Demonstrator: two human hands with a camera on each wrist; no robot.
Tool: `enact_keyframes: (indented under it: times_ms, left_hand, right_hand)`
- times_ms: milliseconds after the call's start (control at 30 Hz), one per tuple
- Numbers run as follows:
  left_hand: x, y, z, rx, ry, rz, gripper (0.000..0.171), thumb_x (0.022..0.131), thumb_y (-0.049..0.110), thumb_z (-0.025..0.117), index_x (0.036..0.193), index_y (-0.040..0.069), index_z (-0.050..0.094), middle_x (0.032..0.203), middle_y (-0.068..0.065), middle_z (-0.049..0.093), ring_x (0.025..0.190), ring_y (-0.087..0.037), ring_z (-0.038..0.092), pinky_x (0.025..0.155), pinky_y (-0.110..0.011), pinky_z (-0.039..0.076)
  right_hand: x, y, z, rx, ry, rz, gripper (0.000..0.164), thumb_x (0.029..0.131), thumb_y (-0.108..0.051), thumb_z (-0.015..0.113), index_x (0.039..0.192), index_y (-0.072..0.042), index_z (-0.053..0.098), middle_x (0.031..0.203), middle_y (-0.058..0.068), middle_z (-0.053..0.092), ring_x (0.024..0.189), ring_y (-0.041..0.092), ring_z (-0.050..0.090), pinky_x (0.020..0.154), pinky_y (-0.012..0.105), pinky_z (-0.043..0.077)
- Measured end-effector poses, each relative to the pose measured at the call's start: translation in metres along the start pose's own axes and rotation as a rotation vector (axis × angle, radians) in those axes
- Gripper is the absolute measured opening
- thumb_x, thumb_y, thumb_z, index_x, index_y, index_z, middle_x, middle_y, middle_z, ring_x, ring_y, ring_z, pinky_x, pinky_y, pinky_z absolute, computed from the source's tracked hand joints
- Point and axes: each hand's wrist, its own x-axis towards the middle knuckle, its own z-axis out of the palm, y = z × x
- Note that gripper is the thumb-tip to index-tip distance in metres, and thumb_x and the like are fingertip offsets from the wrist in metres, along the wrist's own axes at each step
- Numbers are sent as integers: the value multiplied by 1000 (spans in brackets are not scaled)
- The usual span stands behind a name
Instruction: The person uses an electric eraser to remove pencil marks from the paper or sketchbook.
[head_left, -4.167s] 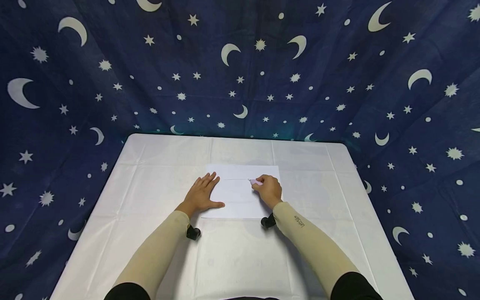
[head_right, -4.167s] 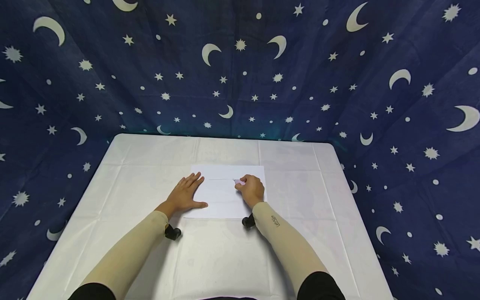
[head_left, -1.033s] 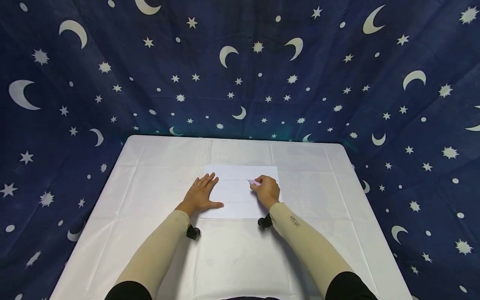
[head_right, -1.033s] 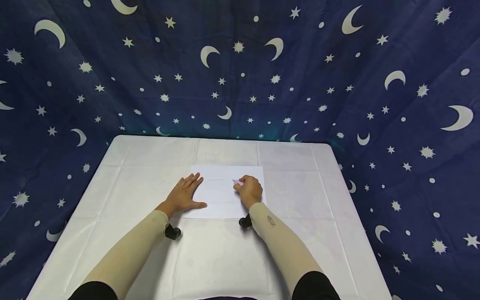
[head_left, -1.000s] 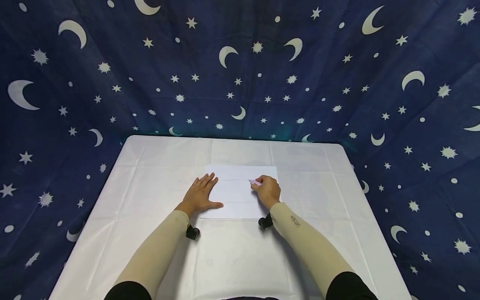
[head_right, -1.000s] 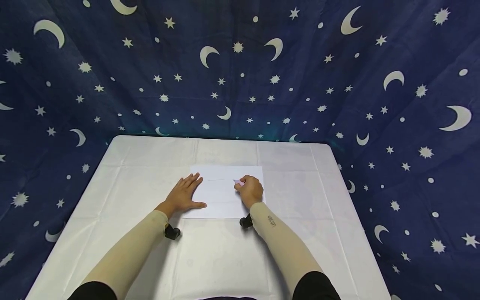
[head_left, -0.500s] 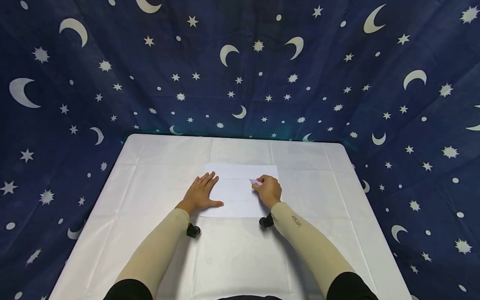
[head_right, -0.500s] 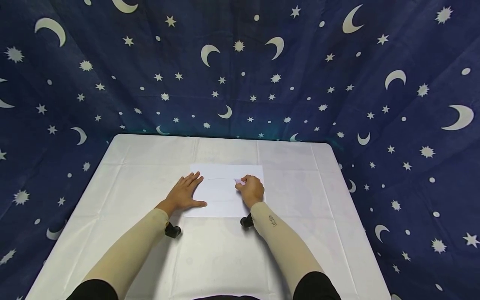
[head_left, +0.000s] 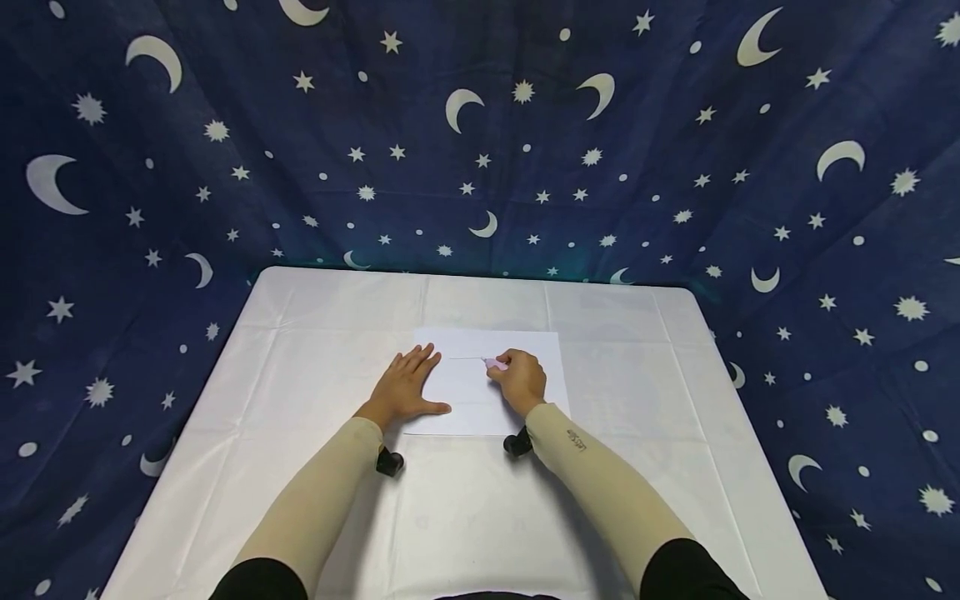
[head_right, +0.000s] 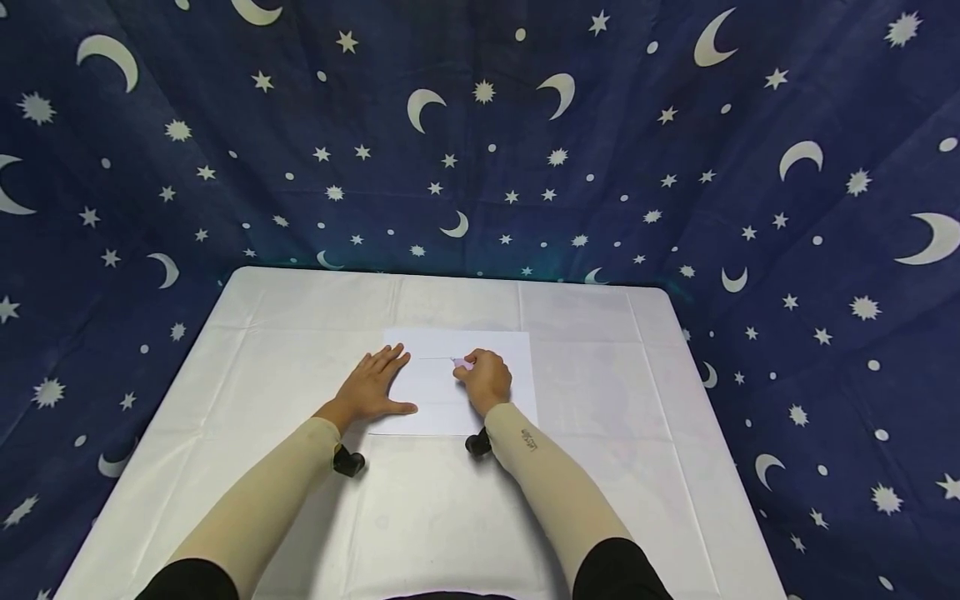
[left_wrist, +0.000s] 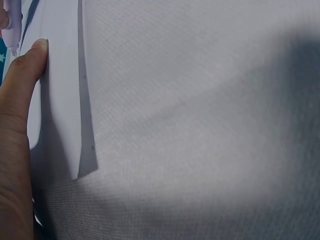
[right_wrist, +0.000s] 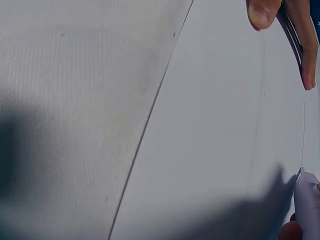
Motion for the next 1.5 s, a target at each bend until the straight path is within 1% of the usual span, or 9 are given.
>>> enact_keyframes:
  times_ms: [200, 433, 733, 1033, 1133, 1300, 1500]
  left_hand:
    - [1, 0, 1, 12, -9, -15, 109, 61, 85, 41, 146, 21, 14, 150, 2, 3, 136, -17, -1, 108, -41, -1]
    - [0, 0, 1, 6, 15, 11, 109, 62, 83, 43, 145, 18, 18, 150, -2, 7, 136, -21, 3, 108, -44, 3]
    - [1, 1, 4, 10, -13, -9, 109, 61, 85, 39, 146, 21, 13, 150, 2, 2, 136, -17, -2, 108, -41, -1]
    - [-1, 0, 2, 3, 22, 6, 109, 61, 84, 43, 145, 18, 18, 150, -2, 8, 136, -20, 5, 108, -44, 3]
    - [0, 0, 2, 8, 19, 2, 109, 61, 84, 43, 145, 19, 18, 150, -1, 7, 136, -19, 4, 108, -43, 2]
    - [0, -1, 3, 2, 7, -4, 109, 61, 84, 42, 145, 19, 16, 150, 0, 5, 136, -18, 1, 108, -42, 0]
    - [1, -2, 5, -2, 9, -4, 110, 60, 86, 40, 146, 21, 15, 150, 2, 3, 136, -17, -1, 108, -42, -1]
  right_hand:
    - [0, -1, -2, -11, -8, -3, 22, 70, -26, 73, 86, -11, 70, 79, -1, 65, 66, 15, 57, 58, 31, 46]
    - [1, 3, -2, -25, 13, 9, 21, 69, -26, 74, 84, -12, 70, 77, -1, 65, 64, 16, 57, 57, 32, 45]
    - [-2, 0, 0, -9, -2, -6, 22, 70, -26, 74, 85, -12, 70, 79, -1, 65, 65, 16, 58, 58, 32, 46]
    - [0, 6, -5, -20, 15, 10, 22, 71, -26, 74, 85, -11, 70, 77, 0, 64, 63, 17, 56, 56, 32, 45]
    - [0, 7, -3, -18, 12, 1, 21, 70, -26, 74, 85, -11, 69, 77, 0, 64, 63, 17, 56, 56, 32, 45]
    - [-1, 2, 1, -6, 8, -17, 21, 69, -25, 74, 84, -11, 69, 76, -1, 63, 63, 16, 55, 56, 31, 44]
    - [0, -2, 5, -12, -16, -8, 21, 69, -26, 74, 85, -12, 69, 77, -1, 63, 65, 16, 56, 58, 31, 45]
